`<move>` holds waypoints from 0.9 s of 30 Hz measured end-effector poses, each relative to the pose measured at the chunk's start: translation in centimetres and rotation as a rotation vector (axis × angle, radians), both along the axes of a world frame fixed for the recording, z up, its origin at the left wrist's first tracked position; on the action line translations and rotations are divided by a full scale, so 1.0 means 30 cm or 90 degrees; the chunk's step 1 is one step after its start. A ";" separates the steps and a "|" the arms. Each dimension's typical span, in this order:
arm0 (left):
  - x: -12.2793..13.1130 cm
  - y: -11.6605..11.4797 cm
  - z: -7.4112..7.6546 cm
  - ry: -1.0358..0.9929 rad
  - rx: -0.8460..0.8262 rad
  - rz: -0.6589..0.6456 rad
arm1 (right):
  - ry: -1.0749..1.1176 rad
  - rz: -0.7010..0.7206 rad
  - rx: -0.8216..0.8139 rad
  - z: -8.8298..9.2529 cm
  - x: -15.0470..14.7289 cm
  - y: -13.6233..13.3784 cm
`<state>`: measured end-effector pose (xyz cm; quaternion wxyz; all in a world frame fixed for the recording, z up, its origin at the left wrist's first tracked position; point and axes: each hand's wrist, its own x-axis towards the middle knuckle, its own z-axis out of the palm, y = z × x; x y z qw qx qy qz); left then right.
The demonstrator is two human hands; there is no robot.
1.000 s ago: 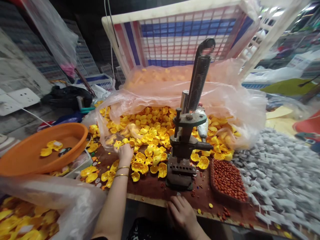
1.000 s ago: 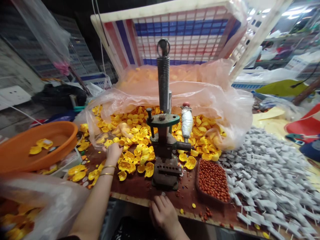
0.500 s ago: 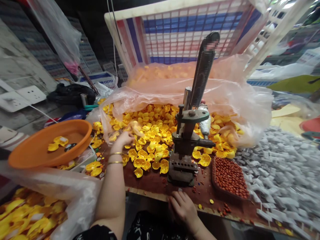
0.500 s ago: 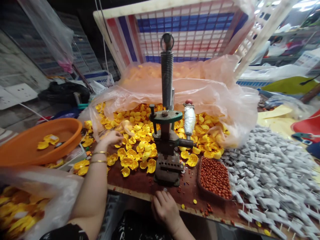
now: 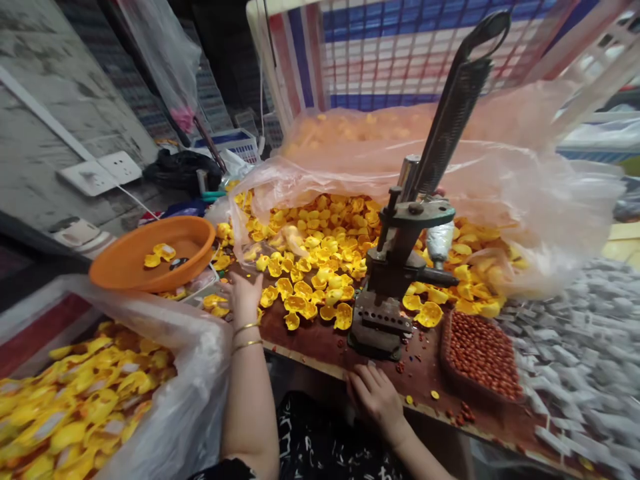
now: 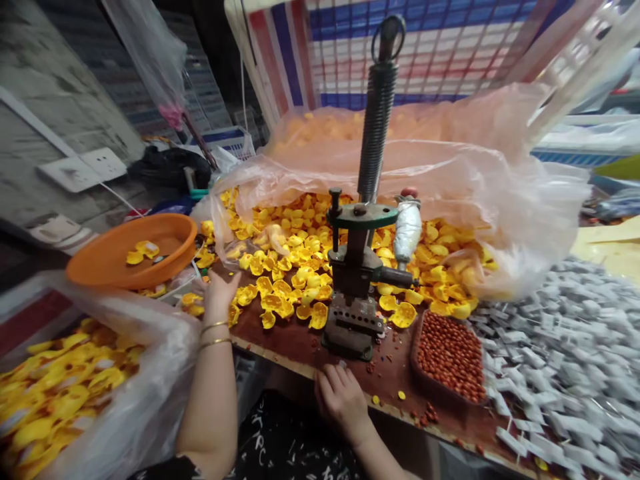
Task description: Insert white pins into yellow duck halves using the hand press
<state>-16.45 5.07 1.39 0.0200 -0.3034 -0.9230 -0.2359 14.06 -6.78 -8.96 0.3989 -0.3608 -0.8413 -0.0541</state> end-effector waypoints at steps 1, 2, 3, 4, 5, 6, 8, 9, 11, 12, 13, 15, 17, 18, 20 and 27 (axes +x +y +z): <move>-0.002 -0.027 -0.053 -0.007 -0.006 0.015 | -0.002 0.004 -0.001 -0.002 0.002 0.000; -0.010 -0.051 -0.093 -0.010 -0.014 0.026 | -0.005 0.006 -0.003 -0.004 0.003 -0.001; -0.019 -0.070 -0.120 -0.015 -0.009 0.033 | -0.008 0.005 -0.005 -0.006 0.003 -0.001; -0.028 -0.085 -0.137 -0.013 -0.007 0.034 | -0.011 0.004 -0.006 -0.006 0.003 -0.002; -0.035 -0.095 -0.147 -0.008 -0.002 0.034 | -0.013 0.001 -0.008 -0.006 0.002 -0.002; -0.039 -0.101 -0.151 0.000 0.007 0.034 | -0.015 0.000 -0.010 -0.005 0.001 -0.003; -0.041 -0.107 -0.155 0.024 0.036 0.039 | -0.014 -0.005 -0.009 -0.001 -0.002 -0.002; -0.041 -0.109 -0.156 0.037 0.053 0.045 | -0.012 -0.007 -0.007 0.002 -0.003 -0.002; -0.047 -0.113 -0.160 0.065 0.098 0.065 | -0.011 -0.012 -0.002 0.010 -0.005 0.000; -0.055 -0.114 -0.163 0.077 0.118 0.070 | -0.013 -0.013 0.000 0.013 -0.005 0.001; -0.065 -0.115 -0.166 0.085 0.134 0.071 | -0.016 -0.012 0.000 0.017 -0.006 0.003; -0.086 -0.113 -0.172 0.092 0.150 0.060 | -0.023 -0.010 -0.004 0.023 -0.005 0.005; -0.097 -0.105 -0.176 0.089 0.151 0.036 | -0.024 -0.009 -0.005 0.025 -0.006 0.006; -0.096 -0.100 -0.178 0.088 0.154 0.025 | -0.022 -0.011 -0.005 0.025 -0.006 0.006; -0.079 -0.089 -0.181 0.093 0.170 -0.013 | -0.019 -0.018 -0.003 0.022 -0.008 0.006; 0.058 -0.036 -0.200 0.117 0.207 -0.226 | -0.008 -0.029 -0.001 0.011 -0.013 0.010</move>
